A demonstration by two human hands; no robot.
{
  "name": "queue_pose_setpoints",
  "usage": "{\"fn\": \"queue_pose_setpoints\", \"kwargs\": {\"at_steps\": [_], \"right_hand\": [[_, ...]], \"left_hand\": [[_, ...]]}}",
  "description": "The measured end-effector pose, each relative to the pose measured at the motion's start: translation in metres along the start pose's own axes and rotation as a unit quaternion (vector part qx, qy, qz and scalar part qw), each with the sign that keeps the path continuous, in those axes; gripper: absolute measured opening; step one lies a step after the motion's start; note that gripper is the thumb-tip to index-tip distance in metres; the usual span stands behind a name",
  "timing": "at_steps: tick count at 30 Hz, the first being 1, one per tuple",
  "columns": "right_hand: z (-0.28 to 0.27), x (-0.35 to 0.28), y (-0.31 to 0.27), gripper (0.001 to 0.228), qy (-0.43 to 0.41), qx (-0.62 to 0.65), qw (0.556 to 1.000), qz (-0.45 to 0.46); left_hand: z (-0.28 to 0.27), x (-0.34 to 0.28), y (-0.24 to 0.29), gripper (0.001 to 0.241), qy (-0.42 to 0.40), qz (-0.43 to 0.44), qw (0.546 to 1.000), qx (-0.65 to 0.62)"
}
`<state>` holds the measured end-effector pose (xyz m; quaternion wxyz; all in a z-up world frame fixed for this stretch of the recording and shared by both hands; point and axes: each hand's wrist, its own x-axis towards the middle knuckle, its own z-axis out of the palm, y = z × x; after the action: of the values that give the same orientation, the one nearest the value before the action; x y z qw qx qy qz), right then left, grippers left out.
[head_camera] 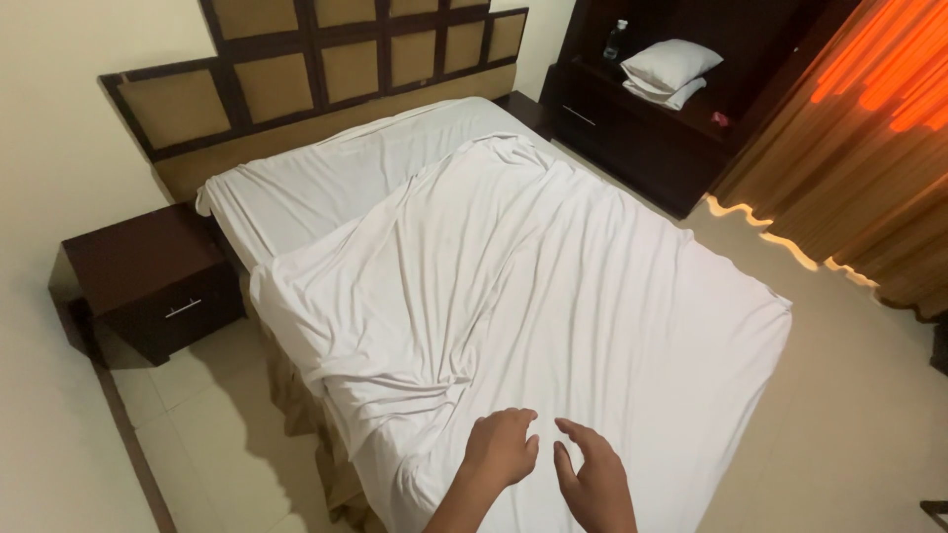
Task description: The person smooths and adjusts a white fitted sheet on a bed, repeatedly pulling and tucking the fabric around the corners and edges. The person moves around the bed to reach different sides, ensuring the sheet is evenly spread and secured.
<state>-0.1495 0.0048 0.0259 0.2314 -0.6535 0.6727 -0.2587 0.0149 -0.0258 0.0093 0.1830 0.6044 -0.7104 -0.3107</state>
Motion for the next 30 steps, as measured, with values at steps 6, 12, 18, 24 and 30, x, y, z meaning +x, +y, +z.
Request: {"fn": "queue_pose_setpoints", "kwargs": {"at_steps": [6, 12, 18, 24, 30], "right_hand": [[-0.008, 0.013, 0.016, 0.036, 0.026, 0.009, 0.999, -0.024], [-0.041, 0.017, 0.047, 0.035, 0.029, -0.005, 0.997, -0.072], [-0.084, -0.013, 0.091, 0.034, 0.017, 0.021, 0.996, -0.080], [-0.119, -0.038, 0.147, 0.039, 0.004, 0.026, 0.998, -0.059], [-0.152, -0.058, 0.158, 0.034, 0.021, 0.030, 0.999, -0.028]], "left_hand": [[0.004, 0.015, 0.012, 0.040, 0.001, 0.020, 0.999, 0.035], [0.031, 0.016, 0.037, 0.039, 0.032, -0.011, 0.999, 0.034], [0.084, -0.005, 0.080, 0.039, 0.039, -0.043, 0.998, 0.005], [0.136, -0.023, 0.120, 0.041, 0.041, -0.076, 0.996, -0.017], [0.149, -0.034, 0.152, 0.039, 0.027, -0.080, 0.996, -0.009]]}}
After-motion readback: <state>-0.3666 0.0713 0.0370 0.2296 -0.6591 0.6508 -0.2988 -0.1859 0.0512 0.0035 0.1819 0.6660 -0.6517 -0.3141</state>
